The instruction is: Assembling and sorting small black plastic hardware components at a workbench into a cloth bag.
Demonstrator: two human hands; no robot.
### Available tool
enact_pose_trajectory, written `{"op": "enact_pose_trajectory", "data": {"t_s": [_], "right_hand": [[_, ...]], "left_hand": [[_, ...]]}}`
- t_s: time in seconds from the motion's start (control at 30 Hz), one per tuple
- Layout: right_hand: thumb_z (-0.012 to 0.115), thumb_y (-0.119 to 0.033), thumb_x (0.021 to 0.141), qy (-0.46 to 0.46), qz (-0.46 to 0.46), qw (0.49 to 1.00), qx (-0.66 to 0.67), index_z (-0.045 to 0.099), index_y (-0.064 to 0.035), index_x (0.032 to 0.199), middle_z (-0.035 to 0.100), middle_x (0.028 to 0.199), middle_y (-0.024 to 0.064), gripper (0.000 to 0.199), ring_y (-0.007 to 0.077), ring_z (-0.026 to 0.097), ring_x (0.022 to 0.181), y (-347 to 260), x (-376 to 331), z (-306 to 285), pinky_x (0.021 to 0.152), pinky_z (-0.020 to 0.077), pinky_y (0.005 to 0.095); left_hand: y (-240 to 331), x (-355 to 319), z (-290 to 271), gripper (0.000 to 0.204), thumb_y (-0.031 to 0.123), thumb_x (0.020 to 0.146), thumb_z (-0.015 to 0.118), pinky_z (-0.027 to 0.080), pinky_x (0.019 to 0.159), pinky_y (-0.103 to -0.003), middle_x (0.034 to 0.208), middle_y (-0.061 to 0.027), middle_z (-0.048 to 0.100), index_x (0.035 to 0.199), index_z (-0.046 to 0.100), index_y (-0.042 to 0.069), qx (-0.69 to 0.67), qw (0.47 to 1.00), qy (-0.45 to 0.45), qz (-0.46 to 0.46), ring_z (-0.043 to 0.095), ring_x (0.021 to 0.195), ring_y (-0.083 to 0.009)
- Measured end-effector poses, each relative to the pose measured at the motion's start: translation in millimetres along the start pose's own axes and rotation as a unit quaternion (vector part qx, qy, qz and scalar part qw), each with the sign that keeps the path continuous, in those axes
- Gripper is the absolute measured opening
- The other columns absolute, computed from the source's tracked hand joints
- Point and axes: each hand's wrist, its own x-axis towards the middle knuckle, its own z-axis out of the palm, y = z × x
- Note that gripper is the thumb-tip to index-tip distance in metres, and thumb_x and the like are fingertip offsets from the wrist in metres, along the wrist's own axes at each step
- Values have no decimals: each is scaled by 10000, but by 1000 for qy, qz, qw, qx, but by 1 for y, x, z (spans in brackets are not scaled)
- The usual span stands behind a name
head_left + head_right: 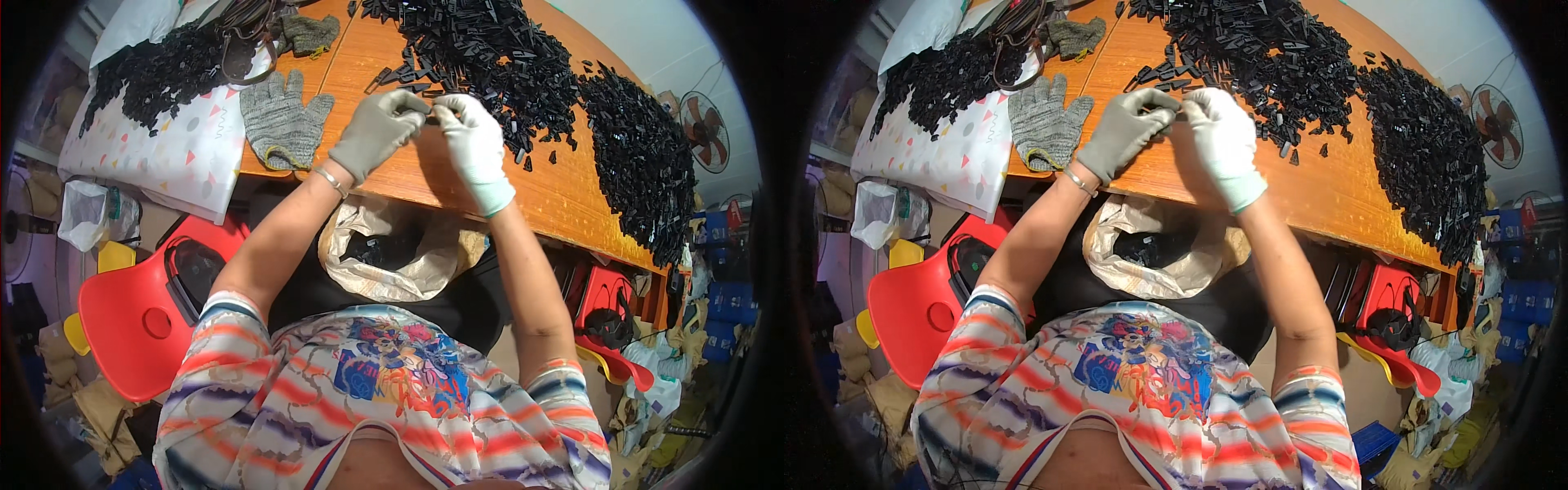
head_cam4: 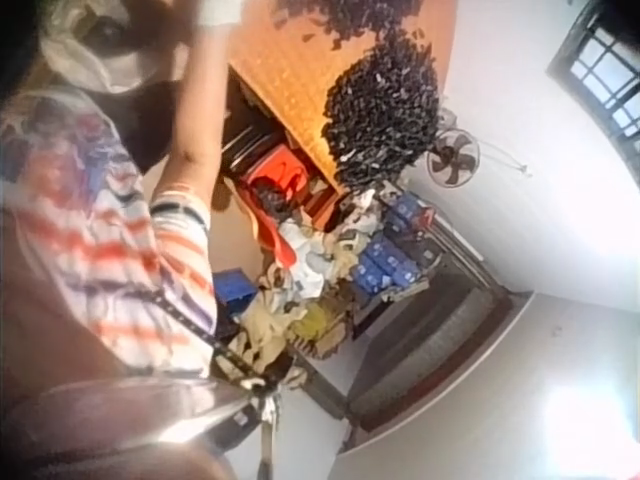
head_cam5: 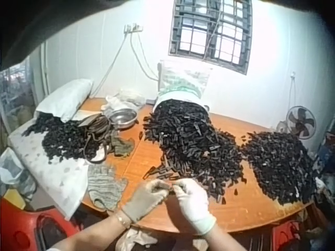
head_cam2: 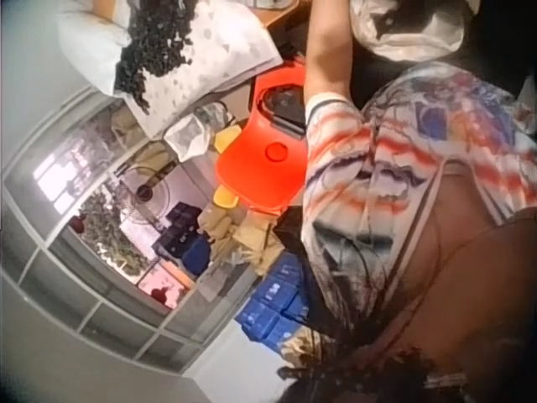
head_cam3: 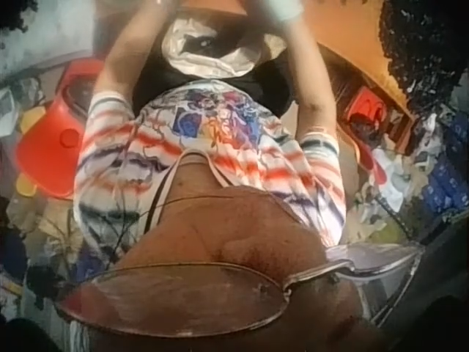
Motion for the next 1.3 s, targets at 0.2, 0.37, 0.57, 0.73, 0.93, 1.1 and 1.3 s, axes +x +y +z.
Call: {"op": "enact_pose_trajectory", "data": {"t_s": [0.2,0.37,0.57,0.73,0.93,1.1,1.3], "right_hand": [[638,-169,895,38,87,992,88,668,-17,988,679,784,76,180,120,627,712,-3,-25,16,675,507,265],[606,-153,939,19,186,942,280,660,0,940,625,751,-11,162,32,532,641,-29,-31,7,576,432,180],[579,-116,947,-27,133,964,230,660,-18,1075,630,806,-17,181,29,519,640,-15,-24,-6,589,429,170],[589,-94,933,-22,141,960,243,647,-14,1092,644,818,12,188,43,537,598,-29,-21,-4,560,437,172],[621,-87,905,9,116,961,250,644,33,1069,670,882,43,204,59,571,666,-33,-20,2,621,478,208],[602,-96,927,14,102,965,243,644,5,1083,651,838,19,190,45,542,600,-30,-20,4,561,449,182],[603,-95,927,15,90,973,212,639,3,1095,651,838,19,198,44,543,606,-27,-21,3,561,449,181]], "left_hand": [[-11,-18,11,292,123,898,639,439,608,-182,841,-8,625,1152,552,7,-268,963,-13,-26,538,674,-49],[-15,-19,20,272,164,905,644,434,622,-180,890,5,614,1120,575,10,-175,984,29,0,539,734,-43],[-22,-15,21,205,201,989,508,467,699,-232,971,-38,600,1118,517,42,-370,929,21,-14,564,814,-85],[-23,-19,18,211,217,1011,450,462,663,-212,879,-30,550,1119,486,40,-355,935,-6,-5,538,757,-81],[-11,-26,24,183,208,1008,441,372,524,-141,794,13,522,1091,492,53,-278,960,6,-26,438,613,-16],[-4,-29,26,190,215,1006,445,340,490,-154,780,15,545,1092,496,53,-226,974,30,-2,399,550,-7],[-1,-31,27,203,200,1004,450,347,496,-152,783,10,556,1116,497,39,-220,975,36,-6,405,556,-3]]}}
